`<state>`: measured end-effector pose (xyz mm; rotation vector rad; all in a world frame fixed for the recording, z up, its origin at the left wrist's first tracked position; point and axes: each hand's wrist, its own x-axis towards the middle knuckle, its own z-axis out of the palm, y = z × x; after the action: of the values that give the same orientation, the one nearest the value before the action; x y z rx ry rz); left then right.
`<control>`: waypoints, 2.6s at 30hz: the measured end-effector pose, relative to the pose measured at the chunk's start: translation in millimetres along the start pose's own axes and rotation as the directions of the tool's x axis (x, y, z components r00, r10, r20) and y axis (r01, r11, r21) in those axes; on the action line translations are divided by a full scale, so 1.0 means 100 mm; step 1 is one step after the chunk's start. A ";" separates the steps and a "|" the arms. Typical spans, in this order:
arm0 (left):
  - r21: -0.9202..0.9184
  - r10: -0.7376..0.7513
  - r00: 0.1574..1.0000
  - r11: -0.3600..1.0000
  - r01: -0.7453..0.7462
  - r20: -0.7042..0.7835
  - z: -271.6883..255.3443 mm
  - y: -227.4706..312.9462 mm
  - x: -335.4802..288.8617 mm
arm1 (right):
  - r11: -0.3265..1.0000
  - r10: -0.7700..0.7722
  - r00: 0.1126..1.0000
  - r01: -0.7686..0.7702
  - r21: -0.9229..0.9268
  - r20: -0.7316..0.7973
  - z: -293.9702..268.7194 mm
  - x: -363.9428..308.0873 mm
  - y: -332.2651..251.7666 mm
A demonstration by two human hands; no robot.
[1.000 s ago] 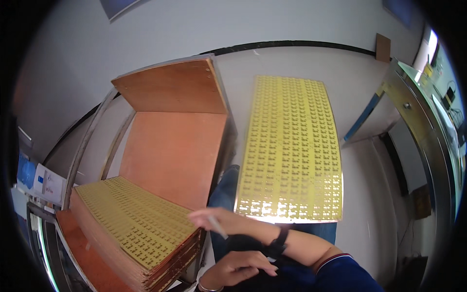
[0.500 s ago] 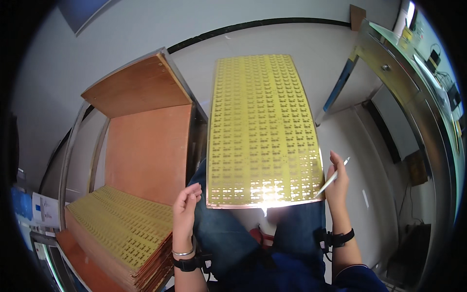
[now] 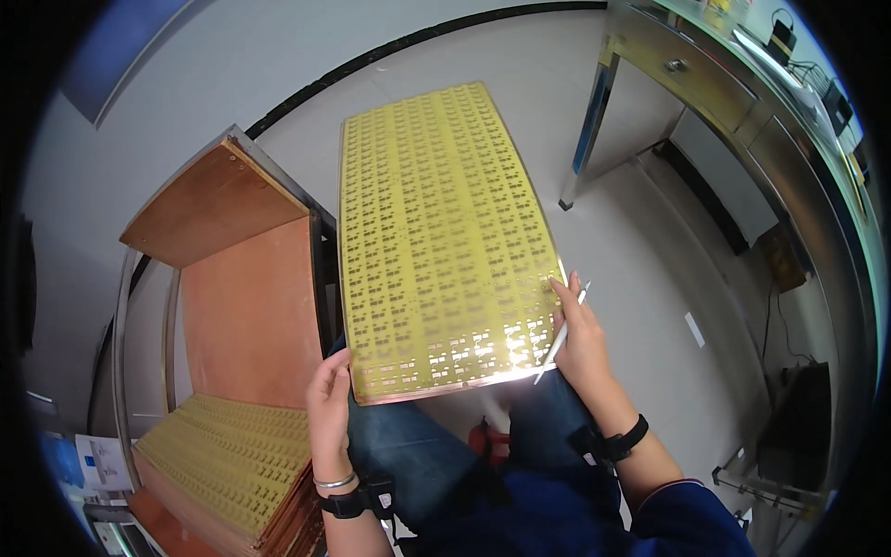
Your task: Picking up and inspecting individual sheets of printed circuit board panels from a stack.
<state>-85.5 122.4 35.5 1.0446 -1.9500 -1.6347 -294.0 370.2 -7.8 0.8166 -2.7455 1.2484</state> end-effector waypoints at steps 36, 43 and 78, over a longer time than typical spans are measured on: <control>-0.557 0.030 0.998 0.830 0.009 0.061 0.23 0.26 -0.24 | 0.116 0.328 0.919 -0.268 0.956 0.218 -0.50 -0.10 0.19; -0.558 0.089 0.995 0.828 -0.048 0.047 0.06 0.23 -0.32 | 0.089 0.260 0.944 -0.234 0.968 0.204 -0.63 -0.08 0.08; -0.778 0.047 0.994 0.626 0.051 0.104 -0.15 0.20 -0.54 | 0.387 -0.039 0.910 -0.367 0.846 0.413 -0.83 0.07 -0.38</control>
<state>-45.1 153.4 67.0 0.5820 -1.0218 -2.2529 -298.8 404.7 76.2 0.8250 -2.1348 3.0768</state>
